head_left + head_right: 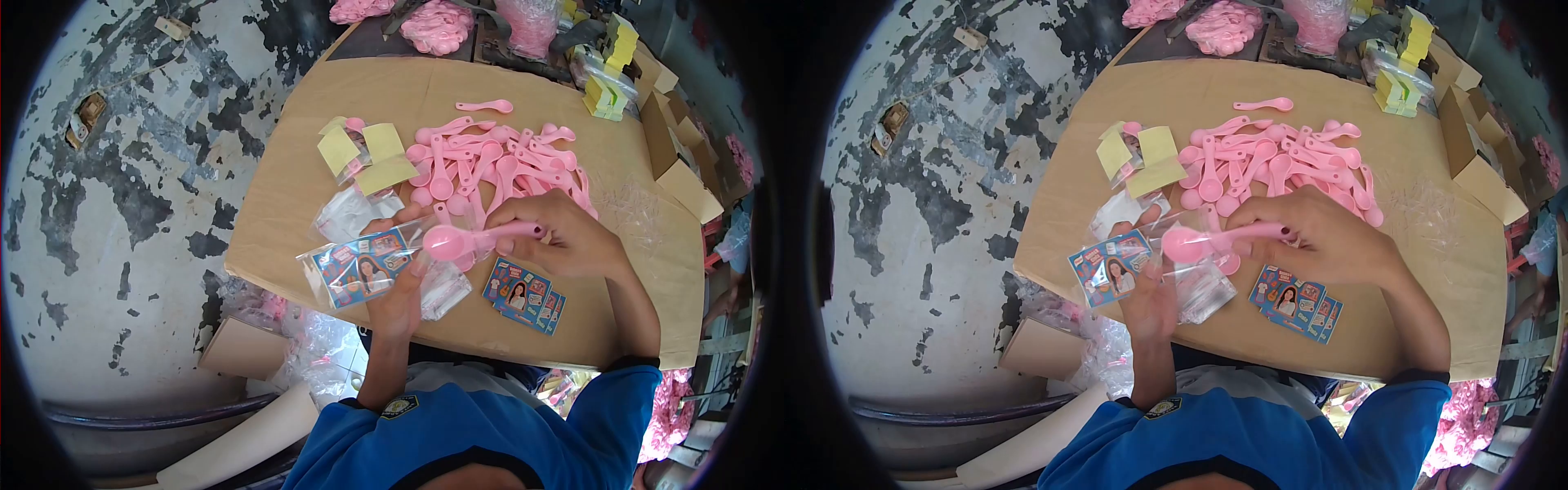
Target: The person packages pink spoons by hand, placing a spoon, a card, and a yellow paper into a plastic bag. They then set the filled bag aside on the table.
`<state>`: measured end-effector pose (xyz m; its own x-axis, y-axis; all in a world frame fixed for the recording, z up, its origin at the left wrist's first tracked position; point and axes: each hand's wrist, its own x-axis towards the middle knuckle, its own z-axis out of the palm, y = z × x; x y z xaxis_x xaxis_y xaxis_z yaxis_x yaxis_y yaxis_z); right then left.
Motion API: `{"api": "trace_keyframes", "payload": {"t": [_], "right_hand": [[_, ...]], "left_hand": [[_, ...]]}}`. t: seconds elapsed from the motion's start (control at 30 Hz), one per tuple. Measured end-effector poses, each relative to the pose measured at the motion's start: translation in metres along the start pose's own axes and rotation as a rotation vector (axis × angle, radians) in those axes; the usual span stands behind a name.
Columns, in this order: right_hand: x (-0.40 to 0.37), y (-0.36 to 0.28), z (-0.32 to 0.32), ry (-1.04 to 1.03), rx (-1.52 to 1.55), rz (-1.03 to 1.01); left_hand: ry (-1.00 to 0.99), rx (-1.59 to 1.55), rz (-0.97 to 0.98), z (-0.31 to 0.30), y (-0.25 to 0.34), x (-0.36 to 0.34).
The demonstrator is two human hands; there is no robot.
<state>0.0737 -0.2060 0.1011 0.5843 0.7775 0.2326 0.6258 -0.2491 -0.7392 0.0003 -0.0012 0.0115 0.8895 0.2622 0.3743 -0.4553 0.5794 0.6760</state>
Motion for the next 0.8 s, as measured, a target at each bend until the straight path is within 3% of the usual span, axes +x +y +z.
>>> {"api": "trace_keyframes", "payload": {"t": [0.13,0.23,0.37,0.43,0.5,0.57,0.63,0.7,0.77,0.8], "right_hand": [[0.003,-0.017,0.006,-0.101,0.219,0.091],[-0.005,-0.008,0.012,0.070,-0.079,-0.022],[-0.042,-0.056,-0.034,0.557,-0.121,-0.187],[-0.063,-0.076,-0.054,0.775,-0.221,-0.198],[-0.062,-0.068,-0.052,0.692,-0.486,-0.170],[-0.059,-0.061,-0.044,0.454,-0.655,0.022],[-0.057,-0.056,-0.035,0.460,-0.602,0.108],[-0.058,-0.050,-0.028,0.404,-0.505,0.163],[-0.057,-0.046,-0.023,0.294,-0.377,0.185],[-0.055,-0.047,-0.020,0.361,-0.291,0.136]], "left_hand": [[0.064,-0.116,-0.085,0.014,-0.013,-0.007],[0.023,-0.228,-0.269,0.011,-0.029,-0.023],[-0.094,-0.359,-0.243,0.030,-0.029,-0.014],[-0.111,-0.152,-0.236,0.025,-0.027,-0.009],[-0.166,0.076,-0.111,0.026,-0.031,-0.004],[-0.294,0.395,0.019,0.038,-0.029,-0.005],[-0.449,0.701,0.131,0.047,-0.028,-0.007],[-0.495,0.794,0.102,0.067,-0.030,-0.013],[-0.513,0.778,-0.093,0.069,-0.037,-0.022],[-0.511,0.709,-0.269,0.058,-0.046,-0.030]]}}
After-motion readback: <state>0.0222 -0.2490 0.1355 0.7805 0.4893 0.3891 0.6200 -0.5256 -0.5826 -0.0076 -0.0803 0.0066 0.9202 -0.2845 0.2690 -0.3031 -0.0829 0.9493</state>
